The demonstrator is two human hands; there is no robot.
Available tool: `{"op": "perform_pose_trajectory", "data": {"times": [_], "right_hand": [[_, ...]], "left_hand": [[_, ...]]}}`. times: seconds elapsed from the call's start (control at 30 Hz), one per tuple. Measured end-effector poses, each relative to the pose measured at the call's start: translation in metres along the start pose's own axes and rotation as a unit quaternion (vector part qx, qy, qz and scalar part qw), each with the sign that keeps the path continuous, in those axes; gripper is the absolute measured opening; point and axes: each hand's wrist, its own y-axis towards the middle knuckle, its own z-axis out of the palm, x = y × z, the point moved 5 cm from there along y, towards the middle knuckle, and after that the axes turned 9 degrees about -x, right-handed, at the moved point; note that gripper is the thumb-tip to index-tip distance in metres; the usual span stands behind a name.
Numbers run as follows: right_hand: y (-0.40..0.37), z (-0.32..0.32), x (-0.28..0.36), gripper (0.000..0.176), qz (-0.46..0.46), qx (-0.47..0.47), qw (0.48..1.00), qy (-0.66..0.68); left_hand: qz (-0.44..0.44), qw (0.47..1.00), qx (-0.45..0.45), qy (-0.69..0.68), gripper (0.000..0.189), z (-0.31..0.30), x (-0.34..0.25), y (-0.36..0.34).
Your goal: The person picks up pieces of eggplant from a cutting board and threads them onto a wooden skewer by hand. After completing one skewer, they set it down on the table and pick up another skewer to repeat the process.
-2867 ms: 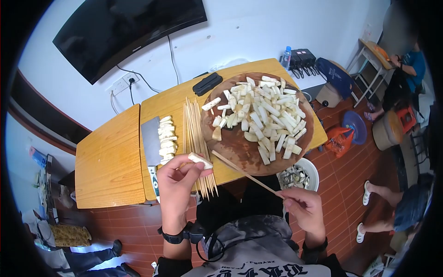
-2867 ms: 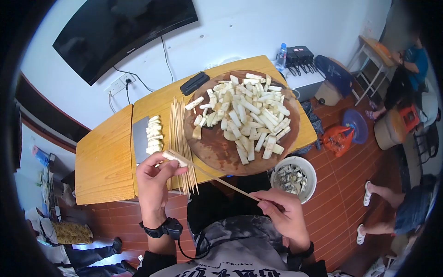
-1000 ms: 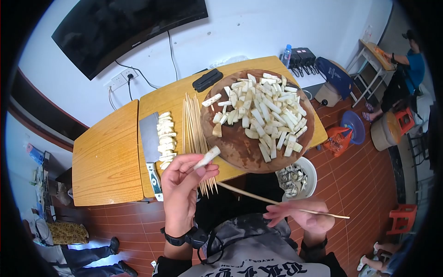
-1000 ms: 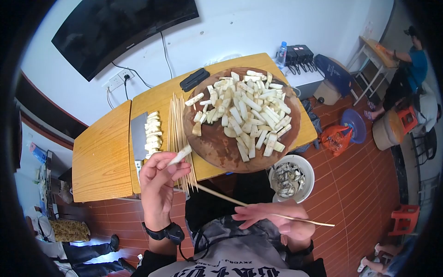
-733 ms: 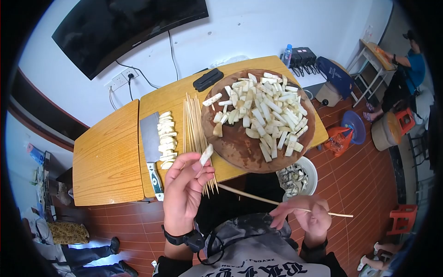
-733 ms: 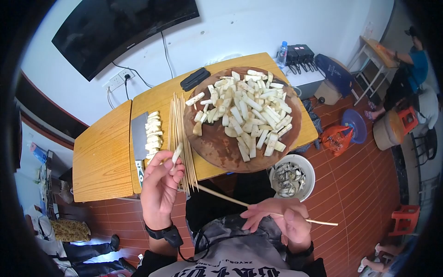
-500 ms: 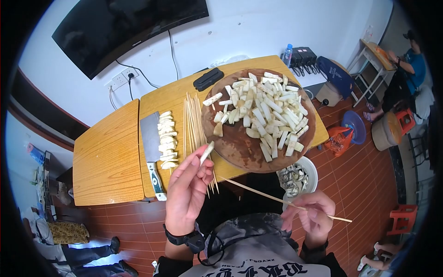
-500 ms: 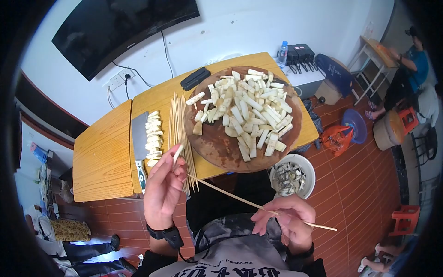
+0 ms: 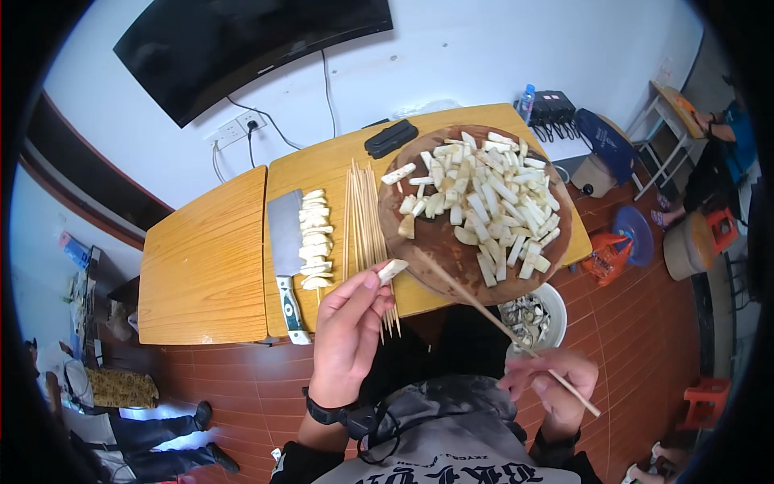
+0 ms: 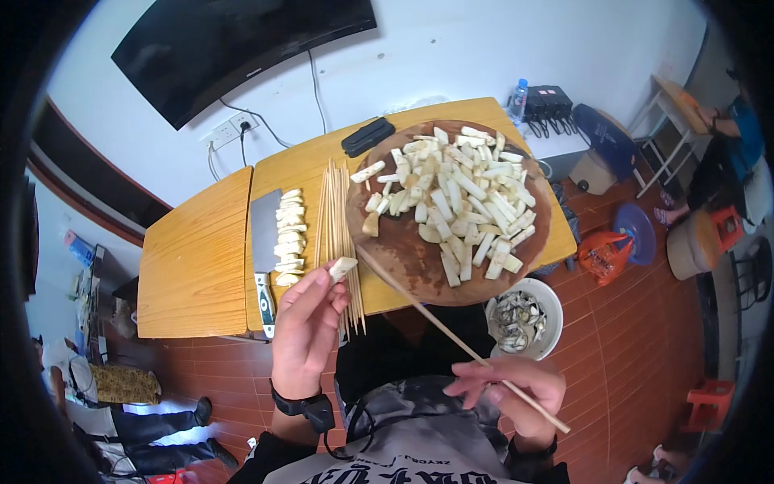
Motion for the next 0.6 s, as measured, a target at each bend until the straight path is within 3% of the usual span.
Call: {"op": "perform_pose_trajectory", "data": {"times": [0.1,0.13,0.33,0.5,0.6], "right_hand": [[0.000,0.018,0.003,0.057,0.017,0.072,0.994,0.081],[-0.004,0.019,-0.001,0.071,0.025,0.154,0.983,0.099],[-0.002,0.032,-0.006,0.083,0.074,0.238,0.953,0.174],[0.004,0.028,-0.012,0.079,0.108,0.184,0.953,0.217],[0.006,0.018,-0.013,0.057,0.102,0.095,0.977,0.160]], "left_hand": [[0.017,1.000,-0.004,0.013,0.028,0.003,-0.002,-0.002],[0.020,1.000,-0.006,0.017,0.028,0.001,-0.002,-0.002],[0.023,0.999,-0.024,0.009,0.023,-0.002,-0.006,-0.002],[0.023,0.999,-0.023,-0.007,0.018,-0.002,-0.008,-0.003],[0.015,1.000,-0.012,-0.021,0.012,-0.002,-0.007,-0.003]]}}
